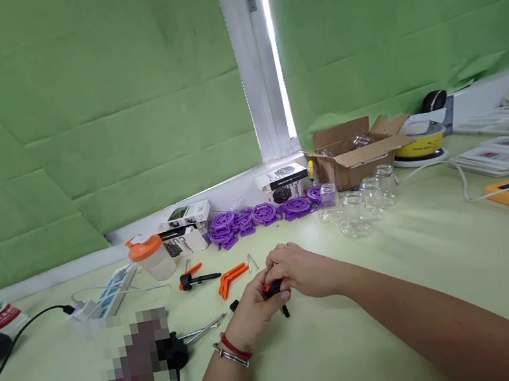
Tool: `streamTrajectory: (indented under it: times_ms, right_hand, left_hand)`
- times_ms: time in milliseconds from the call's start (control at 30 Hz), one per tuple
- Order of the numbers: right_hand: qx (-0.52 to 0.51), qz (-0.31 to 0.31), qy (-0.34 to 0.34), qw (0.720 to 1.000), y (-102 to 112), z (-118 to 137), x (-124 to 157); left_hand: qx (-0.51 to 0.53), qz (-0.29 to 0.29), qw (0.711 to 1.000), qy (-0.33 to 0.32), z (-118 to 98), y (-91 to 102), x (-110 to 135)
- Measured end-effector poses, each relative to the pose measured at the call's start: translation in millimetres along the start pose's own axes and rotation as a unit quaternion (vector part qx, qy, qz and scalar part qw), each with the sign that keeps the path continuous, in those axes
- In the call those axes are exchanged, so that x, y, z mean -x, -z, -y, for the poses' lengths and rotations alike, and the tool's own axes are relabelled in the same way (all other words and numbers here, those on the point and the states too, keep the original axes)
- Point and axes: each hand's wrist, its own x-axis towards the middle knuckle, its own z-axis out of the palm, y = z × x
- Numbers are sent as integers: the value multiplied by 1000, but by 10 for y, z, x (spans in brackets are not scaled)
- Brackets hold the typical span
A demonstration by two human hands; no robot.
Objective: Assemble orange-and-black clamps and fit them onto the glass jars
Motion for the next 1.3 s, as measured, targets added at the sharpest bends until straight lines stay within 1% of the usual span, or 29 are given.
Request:
streamTrajectory:
  times_ms: [67, 100, 167, 200, 233, 267, 300, 333, 400, 467, 533, 567, 633, 767, 933, 1100, 1200, 1300]
  right_hand:
    - [31, -36, 19, 999, -7, -2, -10]
    - [44, -65, 22, 997, -1, 8, -13]
    - [52, -131, 9, 990, 16, 49, -10]
    - [44, -157, -4, 987, 18, 77, -6]
    - [27, -168, -17, 985, 11, 108, 0]
    - [6, -161, -28, 986, -11, 139, 5]
    - [-13, -138, -38, 990, -50, 168, 10]
    - [-26, -102, -45, 993, -107, 194, 14]
    - [-20, -14, -54, 998, -268, 226, 11]
    - [5, 40, -50, 998, -451, 234, -5]
    - [14, 68, -44, 997, -602, 223, -27]
    - [16, 71, -43, 996, -652, 214, -38]
    - [17, 70, -50, 996, -700, 192, -54]
    - [9, 64, -78, 995, -690, 124, -56]
    - [-3, 30, -130, 991, -703, 5, -25]
    - [-68, -10, -210, 975, -626, -103, 25]
    - [-125, -51, -222, 966, -552, -167, 74]
    - [-178, -102, -234, 950, -537, -204, 150]
  left_hand:
    - [-20, -12, 1000, -3, -21, 34, 2]
    - [-24, -35, 999, -8, -34, 57, 0]
    - [-16, -120, 992, -21, -60, 118, -6]
    - [-7, -176, 984, -26, -70, 156, -11]
    - [3, -228, 973, -31, -74, 199, -17]
    - [9, -274, 961, -40, -71, 244, -23]
    - [19, -313, 948, -53, -62, 288, -29]
    - [36, -342, 937, -60, -48, 328, -35]
    - [57, -370, 925, -64, -13, 385, -42]
    - [56, -376, 923, -59, 15, 403, -43]
    - [44, -373, 925, -55, 27, 387, -37]
    - [40, -371, 926, -55, 27, 372, -34]
    - [39, -367, 928, -58, 24, 338, -29]
    - [53, -342, 935, -72, 26, 292, -34]
    - [53, -315, 942, -104, 45, 273, -52]
    - [62, -310, 945, -79, 53, 269, -62]
    - [76, -299, 949, -70, 67, 260, -72]
    - [86, -277, 955, -64, 88, 233, -81]
